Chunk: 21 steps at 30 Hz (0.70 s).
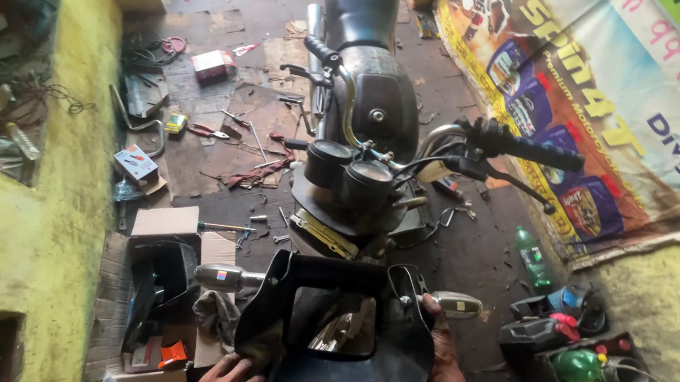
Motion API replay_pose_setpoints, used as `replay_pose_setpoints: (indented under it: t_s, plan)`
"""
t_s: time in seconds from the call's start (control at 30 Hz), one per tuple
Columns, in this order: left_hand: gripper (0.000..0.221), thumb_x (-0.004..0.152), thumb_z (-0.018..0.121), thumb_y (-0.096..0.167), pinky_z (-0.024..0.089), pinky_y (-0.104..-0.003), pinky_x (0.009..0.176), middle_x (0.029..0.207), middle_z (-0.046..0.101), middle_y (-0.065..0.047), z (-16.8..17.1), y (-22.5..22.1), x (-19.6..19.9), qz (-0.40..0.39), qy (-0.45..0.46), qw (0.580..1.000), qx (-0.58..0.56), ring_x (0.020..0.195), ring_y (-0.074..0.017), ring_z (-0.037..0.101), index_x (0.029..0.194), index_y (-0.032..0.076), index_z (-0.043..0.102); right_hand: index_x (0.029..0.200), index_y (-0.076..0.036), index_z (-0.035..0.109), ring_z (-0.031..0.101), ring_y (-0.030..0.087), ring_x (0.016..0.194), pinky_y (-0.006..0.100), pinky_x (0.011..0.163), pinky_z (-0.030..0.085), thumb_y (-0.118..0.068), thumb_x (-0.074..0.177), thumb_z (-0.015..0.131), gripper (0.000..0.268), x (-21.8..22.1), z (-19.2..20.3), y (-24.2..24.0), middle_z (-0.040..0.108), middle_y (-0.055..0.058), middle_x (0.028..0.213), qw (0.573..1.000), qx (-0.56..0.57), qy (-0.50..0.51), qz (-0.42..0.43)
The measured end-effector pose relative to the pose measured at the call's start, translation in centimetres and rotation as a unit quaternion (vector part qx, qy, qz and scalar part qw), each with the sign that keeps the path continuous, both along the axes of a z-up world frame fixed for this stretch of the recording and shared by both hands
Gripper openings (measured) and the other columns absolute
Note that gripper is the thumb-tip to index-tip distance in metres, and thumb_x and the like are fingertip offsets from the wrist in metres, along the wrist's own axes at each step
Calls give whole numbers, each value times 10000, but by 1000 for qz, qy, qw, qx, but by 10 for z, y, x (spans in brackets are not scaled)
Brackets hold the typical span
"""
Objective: Repairing and assembling the front cowl and wiring of a motorcycle in a service bay.
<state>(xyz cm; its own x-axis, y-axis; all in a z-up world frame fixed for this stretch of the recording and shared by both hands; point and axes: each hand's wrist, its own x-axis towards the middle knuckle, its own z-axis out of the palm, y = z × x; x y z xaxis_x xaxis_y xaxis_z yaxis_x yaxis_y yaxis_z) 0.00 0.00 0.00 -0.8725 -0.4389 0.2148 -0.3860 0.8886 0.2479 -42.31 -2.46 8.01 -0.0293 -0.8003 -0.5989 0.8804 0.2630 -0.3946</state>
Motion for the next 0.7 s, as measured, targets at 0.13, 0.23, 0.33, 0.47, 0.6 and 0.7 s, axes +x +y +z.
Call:
replay_pose_setpoints:
  t_s: [0.13, 0.23, 0.33, 0.47, 0.6, 0.7]
  plan:
    - [230, 879, 686, 277, 405, -573, 1056, 1088, 704, -57, 26, -8, -12, 17, -24, 998, 54, 1177, -350, 595, 1075, 184, 763, 1020, -68, 710, 717, 164, 780, 311, 745, 613, -356, 878, 734, 323, -14, -17, 11, 741, 48, 894, 1000, 9, 26, -9]
    - [410, 864, 634, 151, 422, -513, 1082, 1201, 673, -43, 100, -18, -24, 74, -109, 966, 222, 1231, -307, 573, 1262, 235, 684, 1004, -70, 685, 702, 147, 787, 314, 755, 615, -360, 932, 768, 310, -17, -37, 8, 711, 22, 890, 997, -75, 11, 8]
    - [452, 884, 616, 57, 460, -462, 1073, 1273, 655, -74, 159, -40, -54, 116, -80, 950, 279, 1231, -284, 574, 1311, 204, 651, 1016, -85, 705, 711, 155, 746, 314, 691, 623, -467, 846, 708, 418, -8, -5, 9, 728, 40, 875, 994, 13, 109, 15]
    - [387, 874, 630, 17, 467, -506, 1048, 1258, 686, -185, 189, -88, -93, 235, 49, 970, 27, 1213, -358, 619, 1254, 87, 656, 1087, -81, 672, 716, 151, 802, 320, 732, 633, -418, 913, 728, 384, -9, 3, 11, 713, 51, 942, 991, -34, 128, -2]
    - [594, 883, 708, 323, 438, -530, 991, 1259, 629, -257, 231, -153, -121, 377, -33, 917, 127, 1187, -387, 586, 1316, -47, 539, 1122, -106, 638, 730, 157, 853, 330, 766, 639, -374, 922, 697, 339, -9, 3, 8, 720, 61, 994, 992, -94, 83, 19]
    - [678, 955, 678, 456, 442, -559, 1030, 1252, 645, -220, 175, -202, -118, 398, -191, 867, 232, 1131, -349, 626, 1396, -22, 484, 1187, 23, 635, 717, 193, 845, 317, 732, 621, -353, 1009, 670, 417, -11, 3, 5, 713, 138, 997, 987, -92, 132, 19]
